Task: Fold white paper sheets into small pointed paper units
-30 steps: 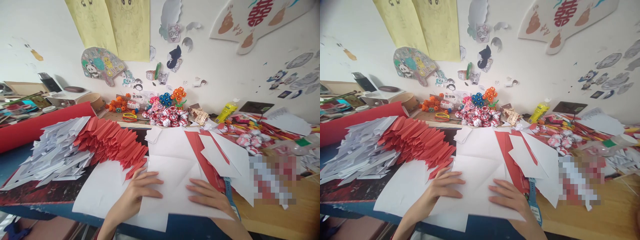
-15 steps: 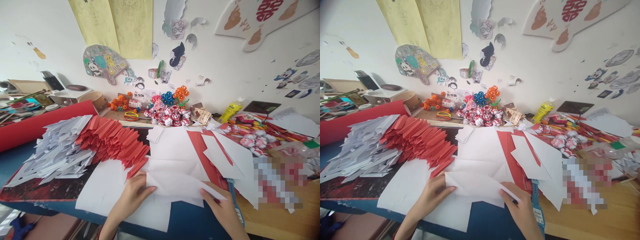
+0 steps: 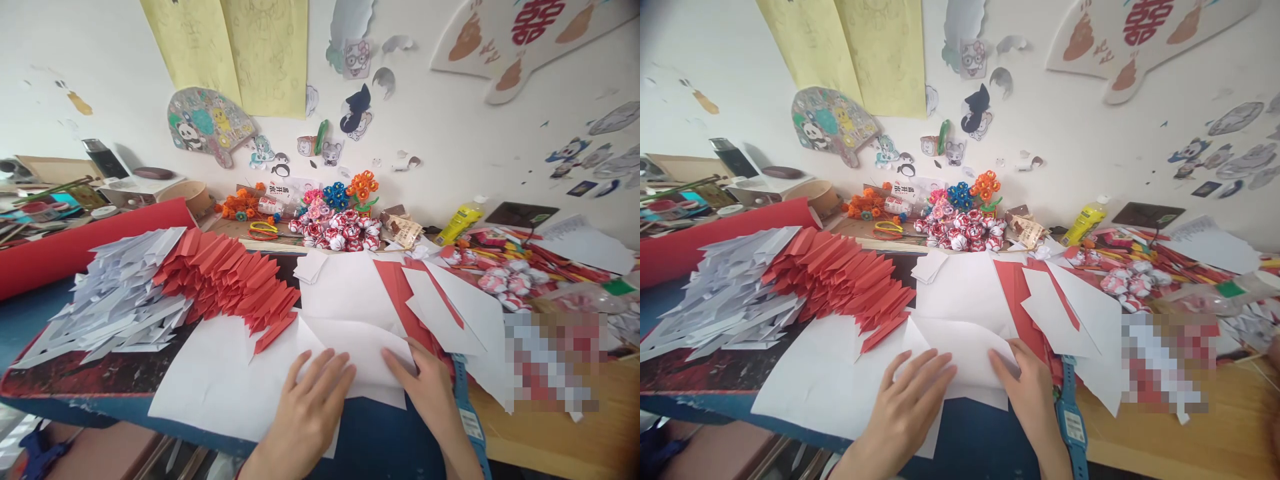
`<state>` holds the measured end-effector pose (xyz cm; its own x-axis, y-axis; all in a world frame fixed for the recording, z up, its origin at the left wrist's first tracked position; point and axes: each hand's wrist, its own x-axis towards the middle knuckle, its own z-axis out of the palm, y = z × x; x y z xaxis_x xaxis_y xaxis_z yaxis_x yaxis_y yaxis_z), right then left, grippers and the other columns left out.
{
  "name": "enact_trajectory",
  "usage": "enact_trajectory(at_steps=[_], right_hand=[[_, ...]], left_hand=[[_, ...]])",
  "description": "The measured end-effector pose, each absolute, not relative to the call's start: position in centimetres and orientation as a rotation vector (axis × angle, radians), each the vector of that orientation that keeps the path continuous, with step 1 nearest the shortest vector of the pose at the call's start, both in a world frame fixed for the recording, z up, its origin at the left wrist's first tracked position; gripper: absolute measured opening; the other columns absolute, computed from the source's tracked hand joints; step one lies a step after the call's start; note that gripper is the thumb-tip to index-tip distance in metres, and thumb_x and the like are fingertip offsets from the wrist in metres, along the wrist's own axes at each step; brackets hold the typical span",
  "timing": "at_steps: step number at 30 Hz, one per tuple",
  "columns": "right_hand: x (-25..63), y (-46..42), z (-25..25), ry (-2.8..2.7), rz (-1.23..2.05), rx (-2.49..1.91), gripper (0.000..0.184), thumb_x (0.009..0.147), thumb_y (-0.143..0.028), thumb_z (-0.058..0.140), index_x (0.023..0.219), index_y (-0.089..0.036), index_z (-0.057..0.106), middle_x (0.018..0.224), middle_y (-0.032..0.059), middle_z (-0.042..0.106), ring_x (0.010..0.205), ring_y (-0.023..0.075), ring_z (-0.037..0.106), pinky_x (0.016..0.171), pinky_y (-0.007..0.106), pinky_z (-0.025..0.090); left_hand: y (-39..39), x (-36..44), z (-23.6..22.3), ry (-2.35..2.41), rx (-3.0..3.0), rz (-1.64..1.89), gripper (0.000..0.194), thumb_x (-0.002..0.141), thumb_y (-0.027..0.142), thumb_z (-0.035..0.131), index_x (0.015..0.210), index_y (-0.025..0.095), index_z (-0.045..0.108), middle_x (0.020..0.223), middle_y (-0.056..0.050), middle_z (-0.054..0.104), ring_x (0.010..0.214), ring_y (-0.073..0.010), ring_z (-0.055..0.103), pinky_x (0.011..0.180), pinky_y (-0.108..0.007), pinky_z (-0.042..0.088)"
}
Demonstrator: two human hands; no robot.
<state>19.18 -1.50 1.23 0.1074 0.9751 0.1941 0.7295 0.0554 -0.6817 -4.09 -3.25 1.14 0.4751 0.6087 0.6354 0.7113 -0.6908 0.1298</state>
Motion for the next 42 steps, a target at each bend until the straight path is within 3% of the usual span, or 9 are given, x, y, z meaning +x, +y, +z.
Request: enact_trajectory(at_steps=[7, 10, 13, 15, 17, 19, 22, 30, 42], right_hand=[[18.1, -1.0, 0.6, -1.69, 0.208, -1.839, 0.029, 0.087, -0.047, 0.054, 0.082, -0.02, 0.065, 0.083, 0.0049, 0.07, 0.075, 0.0224, 0.066, 0.065, 0.031, 0.048], [17.4, -1.0, 0.4, -1.679, -0.016, -1.881, 0.035, 0.087, -0.047, 0.054, 0.109, -0.021, 0.064, 0.103, 0.0081, 0.07, 0.087, 0.0261, 0.067, 0.07, 0.034, 0.049], [16.8, -1.4, 0.4, -1.673, -0.204, -1.864, 0.058, 0.087, -0.048, 0.055, 0.135, -0.018, 0.048, 0.123, 0.0142, 0.062, 0.107, 0.0312, 0.06, 0.085, 0.042, 0.048], [16.6, -2.2, 0.3, -1.657, -0.306, -1.835, 0.064, 0.086, -0.046, 0.057, 0.14, -0.013, 0.042, 0.131, 0.0187, 0.054, 0.119, 0.0348, 0.051, 0.096, 0.049, 0.042], [16.5, -3.1, 0.0, -1.691, -0.355, -1.775, 0.057, 0.088, -0.04, 0.057, 0.139, -0.017, 0.044, 0.138, 0.0174, 0.048, 0.125, 0.035, 0.046, 0.102, 0.051, 0.038], [16.6, -4.1, -0.4, -1.839, -0.286, -1.667, 0.046, 0.091, -0.033, 0.053, 0.136, -0.024, 0.048, 0.14, 0.011, 0.047, 0.127, 0.0316, 0.045, 0.104, 0.049, 0.037], [16.8, -4.9, -1.2, -1.999, -0.151, -1.585, 0.044, 0.095, -0.03, 0.046, 0.138, -0.027, 0.046, 0.143, 0.0065, 0.046, 0.131, 0.0284, 0.043, 0.105, 0.046, 0.038], [16.8, -4.5, -1.6, -2.015, -0.111, -1.645, 0.045, 0.097, -0.031, 0.043, 0.141, -0.026, 0.042, 0.145, 0.0056, 0.044, 0.133, 0.0268, 0.041, 0.103, 0.044, 0.041], [16.6, -3.6, -1.7, -2.011, -0.117, -1.642, 0.05, 0.096, -0.03, 0.045, 0.145, -0.021, 0.037, 0.144, 0.0069, 0.046, 0.134, 0.0277, 0.041, 0.104, 0.045, 0.044]], left_hand=[[-3.1, -1.9, 0.6, -1.046, -2.663, -0.626, 0.041, 0.096, 0.029, 0.044, 0.138, 0.026, 0.046, 0.147, 0.0, 0.043, 0.134, -0.0218, 0.039, 0.108, -0.04, 0.029], [-2.9, -1.8, 0.3, -1.049, -2.683, -0.54, 0.045, 0.098, 0.03, 0.04, 0.142, 0.026, 0.039, 0.149, -0.001, 0.039, 0.135, -0.022, 0.039, 0.107, -0.041, 0.031], [-2.8, -1.9, 0.1, -1.048, -2.704, -0.505, 0.047, 0.098, 0.031, 0.039, 0.144, 0.026, 0.035, 0.151, 0.0, 0.036, 0.136, -0.0217, 0.038, 0.107, -0.04, 0.032], [-2.8, -2.0, 0.0, -1.047, -2.709, -0.505, 0.048, 0.098, 0.031, 0.04, 0.145, 0.026, 0.035, 0.152, 0.0, 0.036, 0.135, -0.0216, 0.038, 0.107, -0.04, 0.032], [-2.9, -1.9, -0.1, -1.05, -2.706, -0.511, 0.048, 0.097, 0.031, 0.043, 0.144, 0.026, 0.036, 0.151, 0.0, 0.036, 0.135, -0.0214, 0.038, 0.107, -0.039, 0.033], [-2.9, -1.9, -0.1, -1.056, -2.702, -0.508, 0.046, 0.097, 0.032, 0.043, 0.142, 0.026, 0.039, 0.151, 0.0, 0.037, 0.136, -0.0211, 0.038, 0.107, -0.039, 0.033], [-2.8, -1.8, 0.0, -1.053, -2.686, -0.5, 0.045, 0.097, 0.032, 0.042, 0.141, 0.025, 0.041, 0.15, -0.001, 0.039, 0.136, -0.0209, 0.037, 0.107, -0.039, 0.034], [-2.6, -1.6, 0.2, -1.056, -2.656, -0.505, 0.043, 0.097, 0.03, 0.042, 0.14, 0.025, 0.043, 0.147, 0.0, 0.044, 0.134, -0.0195, 0.041, 0.107, -0.036, 0.031], [-2.5, -1.4, -1.0, -1.058, -2.673, -0.579, 0.043, 0.095, 0.034, 0.046, 0.137, 0.026, 0.047, 0.15, 0.0, 0.039, 0.135, -0.0195, 0.038, 0.112, -0.038, 0.025]])
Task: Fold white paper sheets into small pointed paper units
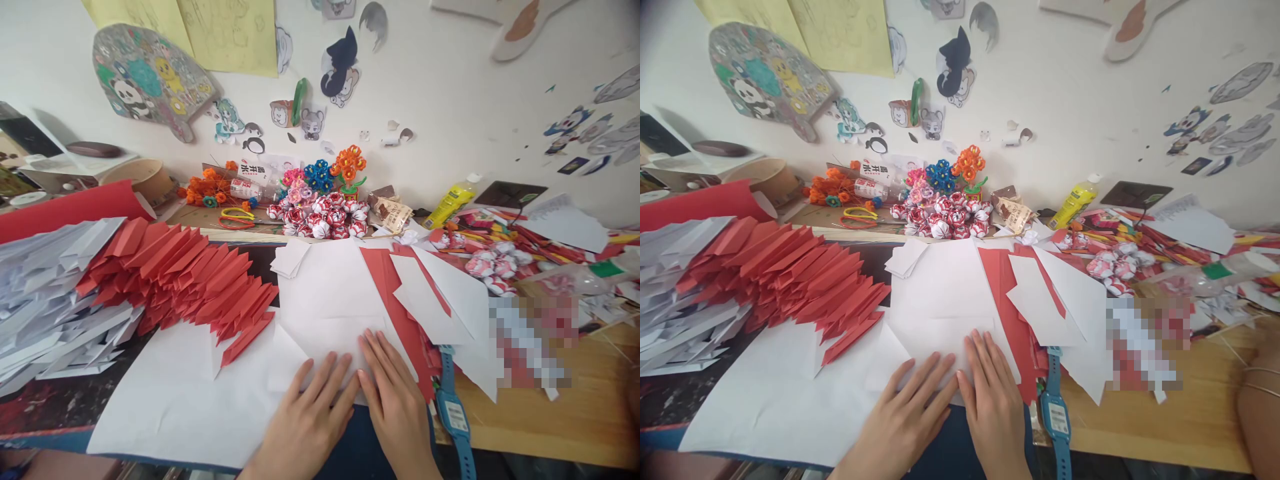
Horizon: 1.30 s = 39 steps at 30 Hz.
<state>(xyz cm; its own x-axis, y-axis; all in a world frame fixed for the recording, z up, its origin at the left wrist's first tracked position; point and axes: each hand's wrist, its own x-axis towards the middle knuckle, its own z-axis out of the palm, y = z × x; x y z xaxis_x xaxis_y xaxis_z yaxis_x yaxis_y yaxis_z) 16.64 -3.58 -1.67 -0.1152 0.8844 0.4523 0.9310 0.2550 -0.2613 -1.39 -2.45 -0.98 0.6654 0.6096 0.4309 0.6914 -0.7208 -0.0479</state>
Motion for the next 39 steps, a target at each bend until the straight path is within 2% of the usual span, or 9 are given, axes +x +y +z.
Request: enact_trajectory(at_steps=[13, 20, 39], right_hand=[[16.65, -3.31, -1.61, -1.976, -0.076, -1.664, 0.051, 0.095, -0.026, 0.047, 0.145, -0.022, 0.038, 0.143, 0.0056, 0.047, 0.135, 0.027, 0.04, 0.107, 0.044, 0.042], [16.68, -3.24, -1.54, -1.984, -0.036, -1.674, 0.052, 0.095, -0.027, 0.046, 0.146, -0.022, 0.036, 0.144, 0.005, 0.046, 0.136, 0.0269, 0.038, 0.107, 0.044, 0.042], [16.57, -3.33, -1.77, -1.978, -0.057, -1.668, 0.049, 0.096, -0.023, 0.043, 0.144, -0.022, 0.039, 0.145, 0.0059, 0.045, 0.135, 0.0268, 0.04, 0.106, 0.046, 0.042]], left_hand=[[-2.17, -1.3, -1.26, -1.055, -2.673, -0.591, 0.045, 0.093, 0.034, 0.049, 0.138, 0.026, 0.047, 0.15, -0.001, 0.037, 0.137, -0.02, 0.036, 0.115, -0.039, 0.019], [-2.14, -1.06, -1.1, -1.071, -2.655, -0.585, 0.045, 0.093, 0.034, 0.05, 0.137, 0.026, 0.048, 0.147, -0.002, 0.043, 0.136, -0.0197, 0.038, 0.111, -0.035, 0.027], [-2.41, -1.2, -0.82, -1.104, -2.671, -0.554, 0.048, 0.095, 0.035, 0.045, 0.142, 0.027, 0.041, 0.15, 0.002, 0.038, 0.135, -0.0176, 0.037, 0.111, -0.036, 0.024]])
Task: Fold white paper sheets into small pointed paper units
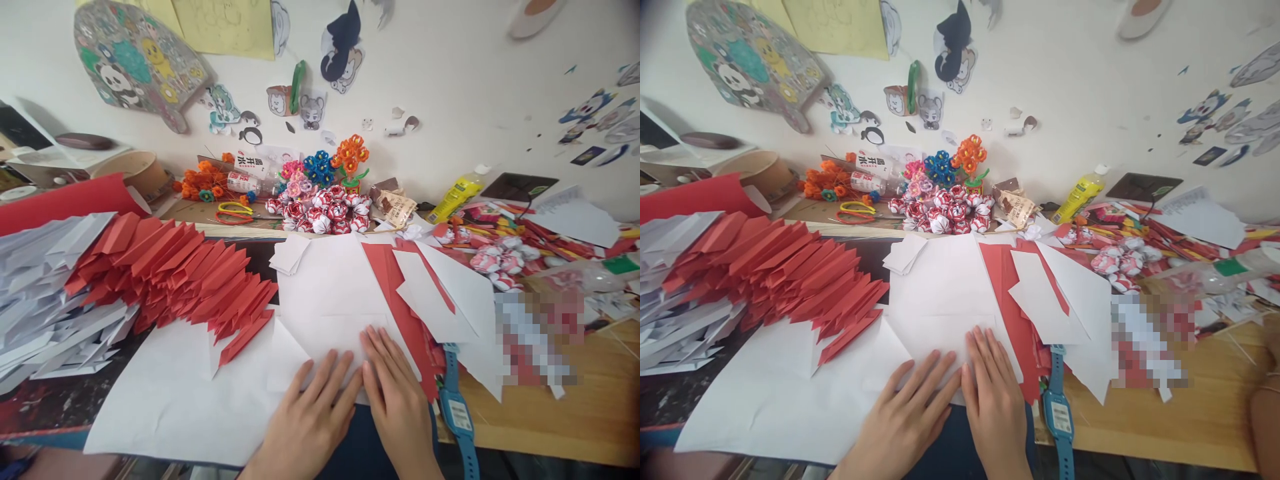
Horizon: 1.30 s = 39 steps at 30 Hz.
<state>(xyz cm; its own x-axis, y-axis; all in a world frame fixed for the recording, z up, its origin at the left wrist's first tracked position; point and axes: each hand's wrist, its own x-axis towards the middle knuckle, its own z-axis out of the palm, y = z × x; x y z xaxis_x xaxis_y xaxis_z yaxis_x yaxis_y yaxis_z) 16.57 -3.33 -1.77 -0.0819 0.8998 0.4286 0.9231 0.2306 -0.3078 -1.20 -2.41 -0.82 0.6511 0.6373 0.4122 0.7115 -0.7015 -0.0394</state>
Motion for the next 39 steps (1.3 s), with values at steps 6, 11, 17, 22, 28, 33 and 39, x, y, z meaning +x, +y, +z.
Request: enact_trajectory(at_steps=[6, 11, 17, 22, 28, 33, 39], right_hand=[[16.6, -3.3, -2.0, -1.963, -0.047, -1.61, 0.046, 0.096, -0.021, 0.043, 0.142, -0.021, 0.042, 0.143, 0.0059, 0.048, 0.134, 0.0264, 0.041, 0.105, 0.047, 0.043], [16.6, -3.3, -2.2, -1.953, -0.065, -1.598, 0.045, 0.096, -0.023, 0.043, 0.141, -0.021, 0.043, 0.142, 0.0056, 0.049, 0.134, 0.0261, 0.042, 0.104, 0.045, 0.044], [16.6, -3.3, -2.2, -1.971, -0.103, -1.62, 0.045, 0.095, -0.021, 0.043, 0.139, -0.021, 0.046, 0.14, 0.0048, 0.051, 0.132, 0.0251, 0.043, 0.102, 0.044, 0.046], [16.6, -3.2, -2.2, -1.981, -0.148, -1.619, 0.045, 0.094, -0.019, 0.044, 0.139, -0.021, 0.046, 0.139, 0.0051, 0.052, 0.132, 0.0255, 0.044, 0.101, 0.045, 0.046], [16.7, -3.3, -2.3, -1.99, -0.147, -1.632, 0.046, 0.093, -0.018, 0.044, 0.139, -0.021, 0.046, 0.14, 0.0055, 0.051, 0.132, 0.0259, 0.044, 0.102, 0.046, 0.046], [16.7, -3.3, -2.3, -1.999, -0.147, -1.636, 0.047, 0.092, -0.017, 0.044, 0.14, -0.021, 0.045, 0.14, 0.0063, 0.05, 0.132, 0.0265, 0.044, 0.103, 0.047, 0.045], [16.4, -3.4, -2.0, -1.998, -0.14, -1.653, 0.048, 0.092, -0.016, 0.045, 0.14, -0.021, 0.045, 0.141, 0.0056, 0.05, 0.132, 0.0257, 0.044, 0.104, 0.046, 0.045]], left_hand=[[-2.6, -1.3, -0.7, -1.105, -2.666, -0.501, 0.048, 0.096, 0.036, 0.042, 0.143, 0.028, 0.039, 0.152, 0.001, 0.035, 0.134, -0.0189, 0.038, 0.107, -0.034, 0.03], [-2.7, -1.6, -0.5, -1.087, -2.682, -0.44, 0.049, 0.097, 0.036, 0.039, 0.145, 0.026, 0.035, 0.153, -0.001, 0.032, 0.136, -0.0206, 0.035, 0.105, -0.035, 0.033], [-2.7, -2.0, -0.1, -1.067, -2.724, -0.391, 0.048, 0.098, 0.03, 0.038, 0.145, 0.023, 0.035, 0.153, -0.003, 0.033, 0.137, -0.021, 0.036, 0.106, -0.036, 0.032], [-2.6, -2.2, 0.0, -1.046, -2.725, -0.426, 0.047, 0.098, 0.031, 0.038, 0.145, 0.023, 0.035, 0.153, 0.0, 0.032, 0.138, -0.0202, 0.034, 0.109, -0.036, 0.029], [-2.7, -2.8, -0.1, -1.015, -2.703, -0.471, 0.047, 0.098, 0.034, 0.04, 0.144, 0.024, 0.038, 0.154, 0.0, 0.031, 0.14, -0.021, 0.029, 0.113, -0.038, 0.024], [-2.6, -4.1, 0.6, -0.927, -2.697, -0.418, 0.048, 0.097, 0.036, 0.041, 0.142, 0.021, 0.041, 0.153, -0.002, 0.031, 0.14, -0.024, 0.03, 0.114, -0.04, 0.022], [-3.1, -6.2, 0.9, -0.868, -2.666, -0.386, 0.046, 0.095, 0.034, 0.046, 0.138, 0.018, 0.047, 0.153, -0.005, 0.032, 0.14, -0.0272, 0.031, 0.115, -0.043, 0.023]])
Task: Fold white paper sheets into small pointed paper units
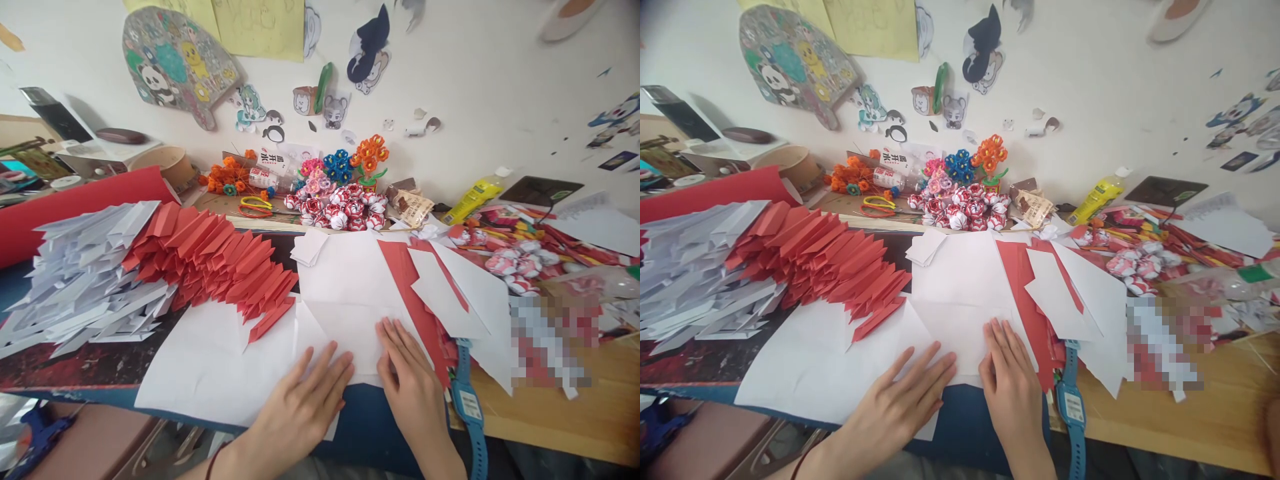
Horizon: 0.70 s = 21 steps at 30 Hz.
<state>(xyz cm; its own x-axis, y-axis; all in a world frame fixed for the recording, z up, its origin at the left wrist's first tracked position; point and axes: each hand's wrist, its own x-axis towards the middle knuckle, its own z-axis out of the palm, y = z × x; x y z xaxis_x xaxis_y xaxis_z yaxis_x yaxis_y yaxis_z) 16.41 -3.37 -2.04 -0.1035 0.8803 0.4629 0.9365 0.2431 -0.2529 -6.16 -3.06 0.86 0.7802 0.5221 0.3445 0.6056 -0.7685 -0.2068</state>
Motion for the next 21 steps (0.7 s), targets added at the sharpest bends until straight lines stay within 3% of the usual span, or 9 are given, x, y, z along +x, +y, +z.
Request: enact_trajectory(at_steps=[12, 21], right_hand=[[16.2, -3.4, -2.0, -2.002, -0.173, -1.656, 0.049, 0.092, -0.014, 0.044, 0.14, -0.021, 0.045, 0.141, 0.0051, 0.049, 0.133, 0.0248, 0.043, 0.109, 0.047, 0.04], [15.9, -3.4, -1.8, -2.001, -0.177, -1.654, 0.048, 0.092, -0.016, 0.045, 0.14, -0.021, 0.045, 0.141, 0.0054, 0.05, 0.132, 0.0254, 0.044, 0.108, 0.048, 0.041]], left_hand=[[-4.5, -10.5, -0.1, -1.021, -2.574, -0.487, 0.044, 0.09, 0.027, 0.055, 0.133, 0.016, 0.054, 0.148, -0.007, 0.04, 0.137, -0.0286, 0.036, 0.117, -0.045, 0.017], [-5.8, -12.7, -1.1, -1.233, -2.519, -0.585, 0.042, 0.088, 0.023, 0.057, 0.13, 0.022, 0.057, 0.14, -0.002, 0.051, 0.133, -0.0243, 0.043, 0.116, -0.04, 0.02]])
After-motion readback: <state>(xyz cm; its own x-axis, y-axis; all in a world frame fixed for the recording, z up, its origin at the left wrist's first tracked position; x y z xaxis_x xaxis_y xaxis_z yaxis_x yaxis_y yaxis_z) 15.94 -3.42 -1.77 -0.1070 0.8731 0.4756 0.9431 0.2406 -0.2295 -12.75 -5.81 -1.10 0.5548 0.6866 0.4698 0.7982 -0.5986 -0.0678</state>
